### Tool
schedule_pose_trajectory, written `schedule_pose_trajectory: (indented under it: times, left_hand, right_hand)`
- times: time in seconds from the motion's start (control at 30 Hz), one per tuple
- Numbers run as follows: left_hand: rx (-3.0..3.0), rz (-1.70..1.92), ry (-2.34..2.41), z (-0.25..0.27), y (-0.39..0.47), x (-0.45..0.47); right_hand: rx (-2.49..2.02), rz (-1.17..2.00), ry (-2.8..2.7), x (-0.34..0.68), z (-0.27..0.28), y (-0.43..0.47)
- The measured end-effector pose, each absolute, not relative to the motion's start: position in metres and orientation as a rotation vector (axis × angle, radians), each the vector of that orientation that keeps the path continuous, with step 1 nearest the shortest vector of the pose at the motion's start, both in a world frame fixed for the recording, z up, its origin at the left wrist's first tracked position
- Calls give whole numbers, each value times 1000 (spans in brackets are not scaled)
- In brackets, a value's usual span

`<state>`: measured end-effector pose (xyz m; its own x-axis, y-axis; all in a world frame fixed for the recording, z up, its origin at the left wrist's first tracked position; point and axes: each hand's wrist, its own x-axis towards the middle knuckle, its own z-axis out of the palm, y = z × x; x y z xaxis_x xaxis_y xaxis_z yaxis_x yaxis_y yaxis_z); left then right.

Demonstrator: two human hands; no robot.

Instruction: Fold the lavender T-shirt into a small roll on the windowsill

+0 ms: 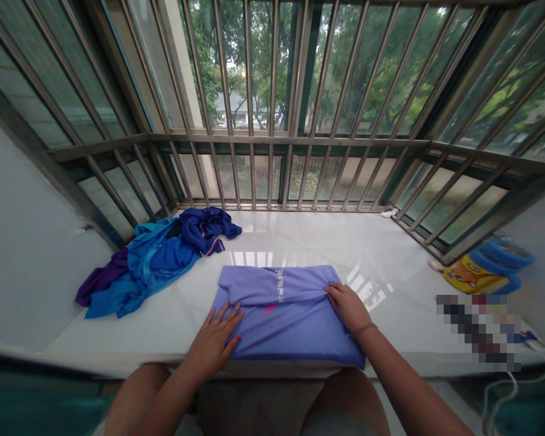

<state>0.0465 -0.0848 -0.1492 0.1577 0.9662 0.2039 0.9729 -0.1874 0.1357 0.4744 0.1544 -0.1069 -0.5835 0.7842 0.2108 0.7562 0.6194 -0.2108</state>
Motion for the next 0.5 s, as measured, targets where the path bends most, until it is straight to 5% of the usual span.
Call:
schedule_pose_trajectory:
  times: [0.3,0.5]
  left_hand:
    - [-2271,-803,-2114,-135,-118,32]
    - [-1552,-1033,-3001,-147,-189,19]
  right_hand:
    - [-1323,171,-2382,478,-107,90]
    - [-1674,474,-1842,529,-129,2]
